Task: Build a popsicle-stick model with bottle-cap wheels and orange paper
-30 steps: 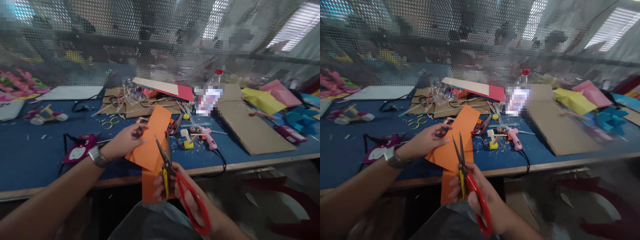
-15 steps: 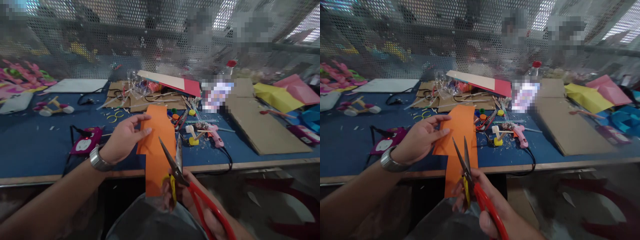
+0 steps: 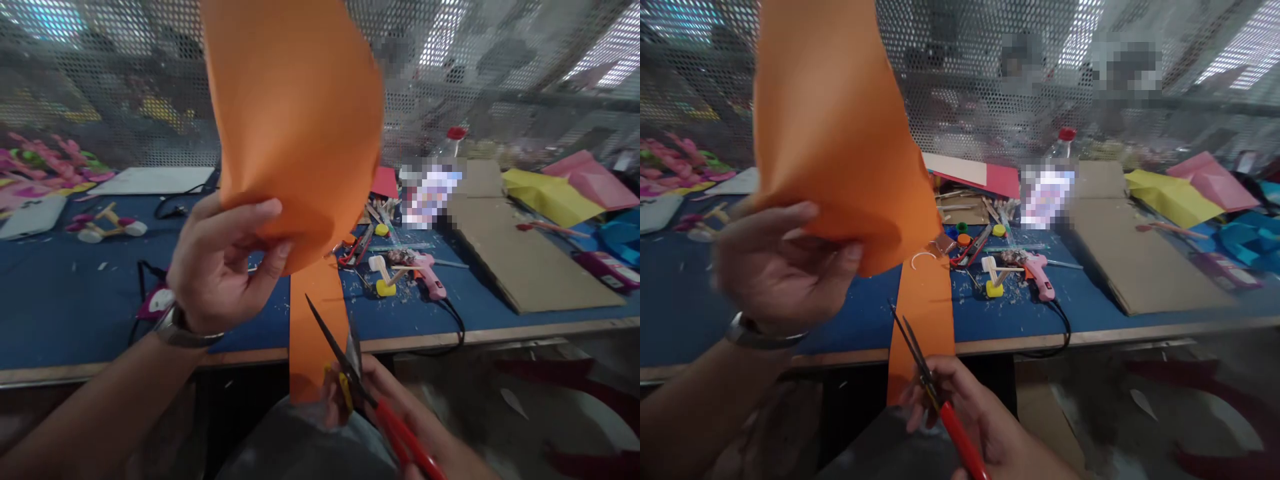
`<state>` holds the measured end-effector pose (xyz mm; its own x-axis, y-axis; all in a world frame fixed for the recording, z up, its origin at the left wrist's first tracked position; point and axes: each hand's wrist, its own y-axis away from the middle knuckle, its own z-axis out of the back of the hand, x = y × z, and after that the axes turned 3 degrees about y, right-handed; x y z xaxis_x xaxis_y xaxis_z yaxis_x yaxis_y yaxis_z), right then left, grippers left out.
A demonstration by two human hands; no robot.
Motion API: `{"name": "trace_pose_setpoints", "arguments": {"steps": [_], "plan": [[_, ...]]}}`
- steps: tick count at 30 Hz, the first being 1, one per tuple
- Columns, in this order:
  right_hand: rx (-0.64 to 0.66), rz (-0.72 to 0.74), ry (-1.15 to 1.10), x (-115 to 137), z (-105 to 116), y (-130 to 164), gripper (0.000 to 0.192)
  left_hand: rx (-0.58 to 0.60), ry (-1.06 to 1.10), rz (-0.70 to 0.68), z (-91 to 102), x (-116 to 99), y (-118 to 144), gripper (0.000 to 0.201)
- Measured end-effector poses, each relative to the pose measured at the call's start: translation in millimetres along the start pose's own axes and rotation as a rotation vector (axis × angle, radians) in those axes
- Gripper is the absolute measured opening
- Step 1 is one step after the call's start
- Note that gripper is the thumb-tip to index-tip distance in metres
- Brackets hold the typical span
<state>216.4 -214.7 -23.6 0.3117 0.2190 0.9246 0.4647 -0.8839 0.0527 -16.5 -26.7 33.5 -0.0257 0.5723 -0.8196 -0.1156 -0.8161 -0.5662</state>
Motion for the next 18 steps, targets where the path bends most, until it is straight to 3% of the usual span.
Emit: {"name": "trace_pose_setpoints", "arguments": {"steps": [1, 2, 4, 10, 14, 18], "plan": [[-0.019, -0.011, -0.002, 0.7, -0.7, 1.3, 0.079, -0.033, -0.021, -0.066, -3.6, 2.9, 1.3, 0.059], [-0.037, -0.026, -0.006, 0.9, -1.4, 2.2, 0.077, -0.034, -0.007, -0.045, -7.8, 6.0, 2.8, 0.060], [-0.056, -0.059, -0.022, -0.4, -2.3, 3.1, 0.078, 0.032, 0.088, 0.194, -15.3, 13.5, 5.9, 0.061], [-0.079, -0.134, -0.119, -9.5, -2.0, 1.4, 0.073, 0.134, 0.296, 0.585, -18.3, 31.0, 16.6, 0.068], [-0.092, -0.206, -0.178, -9.4, -4.4, 1.4, 0.070, 0.114, 0.348, 0.680, -19.3, 25.9, 22.0, 0.063], [-0.162, -0.222, -0.214, -7.8, -9.7, 2.2, 0.068, 0.161, 0.288, 0.607, -22.7, 26.3, 29.3, 0.056]]}}
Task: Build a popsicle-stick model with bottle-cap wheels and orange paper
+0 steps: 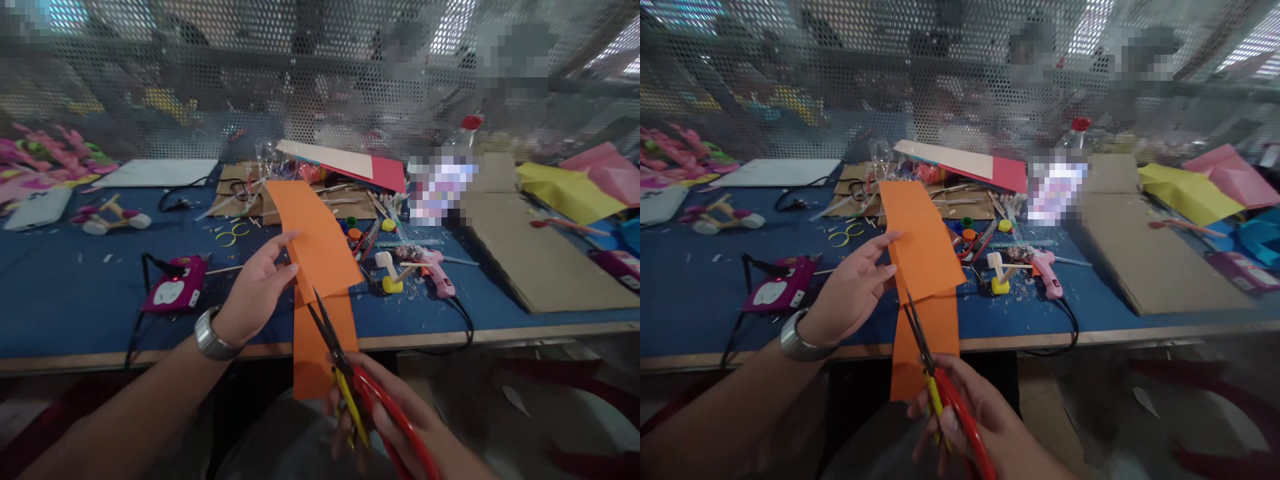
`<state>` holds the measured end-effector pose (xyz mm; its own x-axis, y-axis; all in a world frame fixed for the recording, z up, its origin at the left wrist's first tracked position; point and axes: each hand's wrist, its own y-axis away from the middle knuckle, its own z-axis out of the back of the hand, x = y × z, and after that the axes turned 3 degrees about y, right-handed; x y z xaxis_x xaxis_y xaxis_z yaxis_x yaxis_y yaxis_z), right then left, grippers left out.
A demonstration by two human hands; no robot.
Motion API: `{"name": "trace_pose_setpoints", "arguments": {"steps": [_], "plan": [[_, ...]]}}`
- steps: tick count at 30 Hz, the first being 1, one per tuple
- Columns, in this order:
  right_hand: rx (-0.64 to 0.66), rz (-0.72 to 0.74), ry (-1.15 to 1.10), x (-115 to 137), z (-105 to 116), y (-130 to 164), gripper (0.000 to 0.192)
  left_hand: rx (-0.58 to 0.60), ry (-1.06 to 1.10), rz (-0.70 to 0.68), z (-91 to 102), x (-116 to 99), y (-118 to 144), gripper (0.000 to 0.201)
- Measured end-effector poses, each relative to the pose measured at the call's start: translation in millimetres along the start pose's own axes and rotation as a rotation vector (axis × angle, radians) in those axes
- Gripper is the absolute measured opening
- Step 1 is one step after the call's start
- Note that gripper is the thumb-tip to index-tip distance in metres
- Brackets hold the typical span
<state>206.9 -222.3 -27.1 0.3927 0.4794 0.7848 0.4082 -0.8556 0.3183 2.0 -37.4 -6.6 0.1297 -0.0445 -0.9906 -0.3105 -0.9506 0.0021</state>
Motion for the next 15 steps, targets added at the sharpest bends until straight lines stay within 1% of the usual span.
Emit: {"name": "trace_pose_setpoints", "arguments": {"steps": [2, 5, 8, 11, 15], "plan": [[-0.023, 0.010, -0.013, -1.0, -1.7, -0.8, 0.065, 0.026, -0.031, -0.036, -0.6, 4.6, 1.9, 0.057], [-0.039, 0.031, -0.022, -3.5, -2.0, -4.8, 0.063, 0.035, -0.019, -0.045, -1.3, 8.7, 4.6, 0.055], [-0.012, 0.052, -0.029, -5.4, -1.3, -8.7, 0.064, 0.027, -0.018, -0.051, -3.2, 8.2, 7.9, 0.052], [-0.042, 0.049, -0.050, -7.1, -1.2, -10.0, 0.060, 0.032, -0.017, -0.029, -7.0, 5.6, 12.6, 0.053], [-0.049, 0.072, -0.110, -11.5, -1.4, -10.7, 0.055, 0.072, 0.121, 0.012, -13.2, 2.9, 19.2, 0.048]]}}
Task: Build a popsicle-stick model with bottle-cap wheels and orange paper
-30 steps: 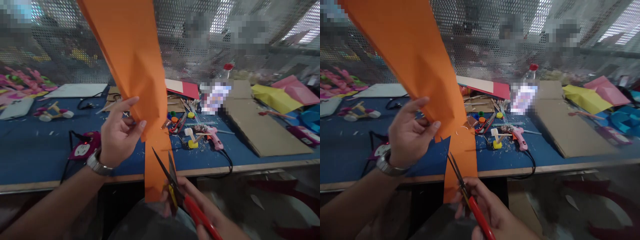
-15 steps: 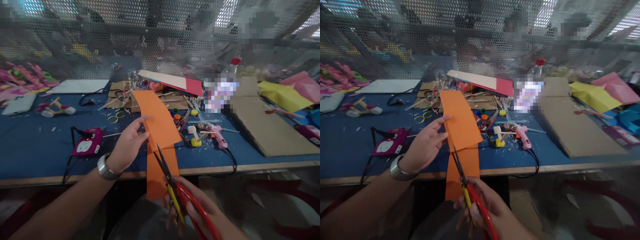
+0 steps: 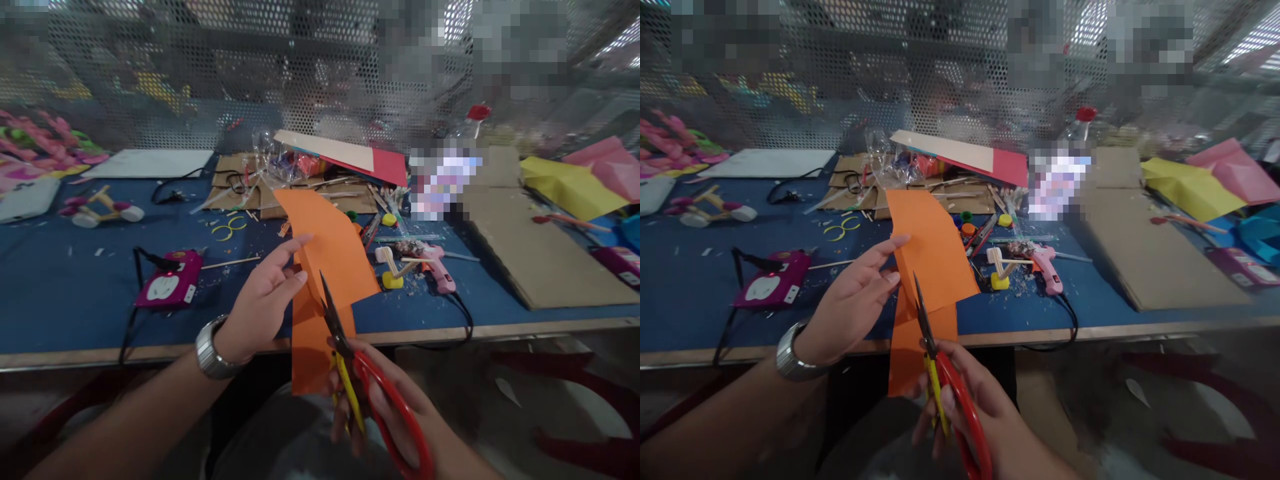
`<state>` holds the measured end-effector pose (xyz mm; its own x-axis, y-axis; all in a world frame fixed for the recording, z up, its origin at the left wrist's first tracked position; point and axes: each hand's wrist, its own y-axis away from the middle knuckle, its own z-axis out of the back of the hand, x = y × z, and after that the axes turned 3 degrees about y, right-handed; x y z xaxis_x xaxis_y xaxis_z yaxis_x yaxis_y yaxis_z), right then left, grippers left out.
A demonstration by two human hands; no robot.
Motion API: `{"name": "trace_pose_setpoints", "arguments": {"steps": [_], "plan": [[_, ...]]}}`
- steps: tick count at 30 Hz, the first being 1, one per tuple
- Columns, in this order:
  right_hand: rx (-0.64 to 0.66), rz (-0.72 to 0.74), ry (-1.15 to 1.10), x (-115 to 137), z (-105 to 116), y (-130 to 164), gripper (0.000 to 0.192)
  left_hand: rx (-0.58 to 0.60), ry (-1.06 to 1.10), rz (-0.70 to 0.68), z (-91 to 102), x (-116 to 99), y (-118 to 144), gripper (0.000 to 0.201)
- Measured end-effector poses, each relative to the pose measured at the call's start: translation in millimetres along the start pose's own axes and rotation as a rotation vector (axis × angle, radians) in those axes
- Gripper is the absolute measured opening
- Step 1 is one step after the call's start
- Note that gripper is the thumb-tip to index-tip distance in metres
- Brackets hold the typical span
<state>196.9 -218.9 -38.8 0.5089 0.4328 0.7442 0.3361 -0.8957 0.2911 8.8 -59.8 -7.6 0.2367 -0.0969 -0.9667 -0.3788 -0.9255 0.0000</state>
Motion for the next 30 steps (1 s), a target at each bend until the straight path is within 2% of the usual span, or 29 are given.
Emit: {"name": "trace_pose_setpoints", "arguments": {"steps": [5, 13, 25, 30], "plan": [[-0.037, -0.025, -0.028, -0.3, -1.2, -1.8, 0.048, 0.029, 0.080, 0.031, -3.4, 0.6, 2.4, 0.046], [-0.102, -0.044, -0.038, 2.3, -2.5, -5.9, 0.054, 0.005, 0.076, 0.054, -4.5, 0.3, 2.2, 0.049], [-0.076, -0.041, -0.048, 1.0, 1.1, -6.3, 0.053, 0.016, 0.109, 0.064, -4.5, 0.9, 1.1, 0.048], [-0.096, -0.050, -0.044, -0.9, 1.7, -7.0, 0.060, 0.000, 0.125, 0.072, -4.5, 1.5, 0.2, 0.049]]}}
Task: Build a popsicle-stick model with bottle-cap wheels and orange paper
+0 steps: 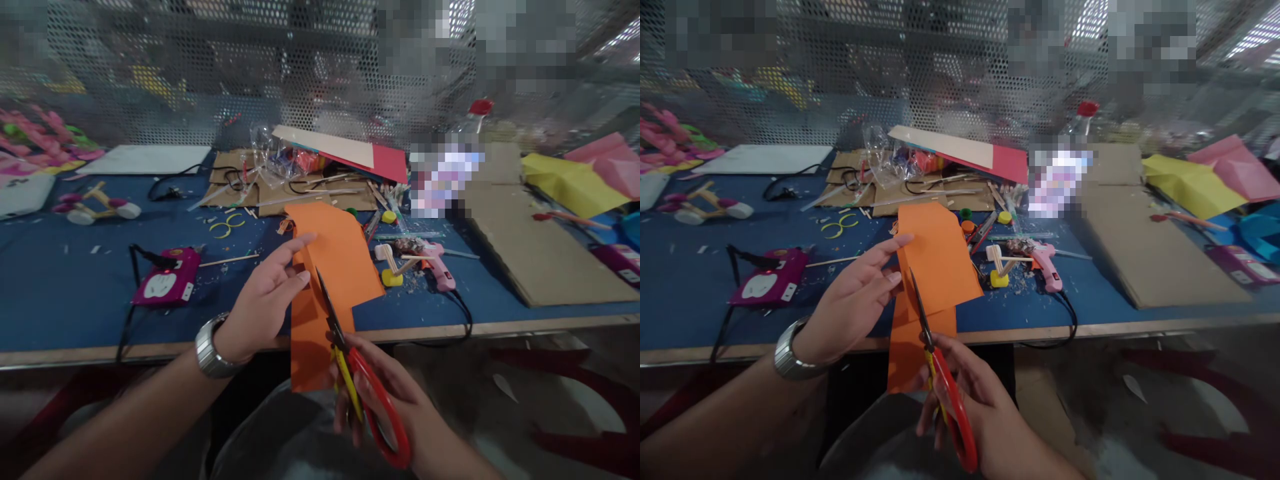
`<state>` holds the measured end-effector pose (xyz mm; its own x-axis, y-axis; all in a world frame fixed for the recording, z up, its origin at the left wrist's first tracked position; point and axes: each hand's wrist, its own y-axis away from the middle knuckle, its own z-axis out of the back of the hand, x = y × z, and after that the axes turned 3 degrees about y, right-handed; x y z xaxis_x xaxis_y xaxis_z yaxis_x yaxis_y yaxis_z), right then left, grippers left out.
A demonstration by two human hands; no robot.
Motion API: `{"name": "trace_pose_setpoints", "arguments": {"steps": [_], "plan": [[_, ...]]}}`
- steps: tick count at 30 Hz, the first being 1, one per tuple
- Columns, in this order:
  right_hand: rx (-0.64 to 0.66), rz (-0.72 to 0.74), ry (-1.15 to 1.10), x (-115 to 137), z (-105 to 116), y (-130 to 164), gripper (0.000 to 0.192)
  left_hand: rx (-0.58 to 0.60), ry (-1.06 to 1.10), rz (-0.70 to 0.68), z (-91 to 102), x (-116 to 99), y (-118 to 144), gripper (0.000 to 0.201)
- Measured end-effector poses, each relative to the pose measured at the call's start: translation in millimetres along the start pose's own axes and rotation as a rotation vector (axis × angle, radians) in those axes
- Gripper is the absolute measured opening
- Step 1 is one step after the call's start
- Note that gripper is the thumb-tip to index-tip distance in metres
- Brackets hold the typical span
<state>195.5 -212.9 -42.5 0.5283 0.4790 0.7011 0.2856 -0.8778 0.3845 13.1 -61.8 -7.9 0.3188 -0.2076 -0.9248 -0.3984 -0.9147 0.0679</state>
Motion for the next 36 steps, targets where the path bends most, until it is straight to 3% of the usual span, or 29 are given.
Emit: {"name": "trace_pose_setpoints", "arguments": {"steps": [19, 36], "plan": [[-0.048, -0.036, 0.021, -1.6, 1.3, -2.1, 0.074, 0.024, -0.006, -0.011, 0.3, 1.4, -0.7, 0.047], [-0.058, -0.061, 0.087, 2.6, -2.4, -2.7, 0.070, 0.014, -0.042, -0.022, 1.4, 1.2, -2.3, 0.047]]}}
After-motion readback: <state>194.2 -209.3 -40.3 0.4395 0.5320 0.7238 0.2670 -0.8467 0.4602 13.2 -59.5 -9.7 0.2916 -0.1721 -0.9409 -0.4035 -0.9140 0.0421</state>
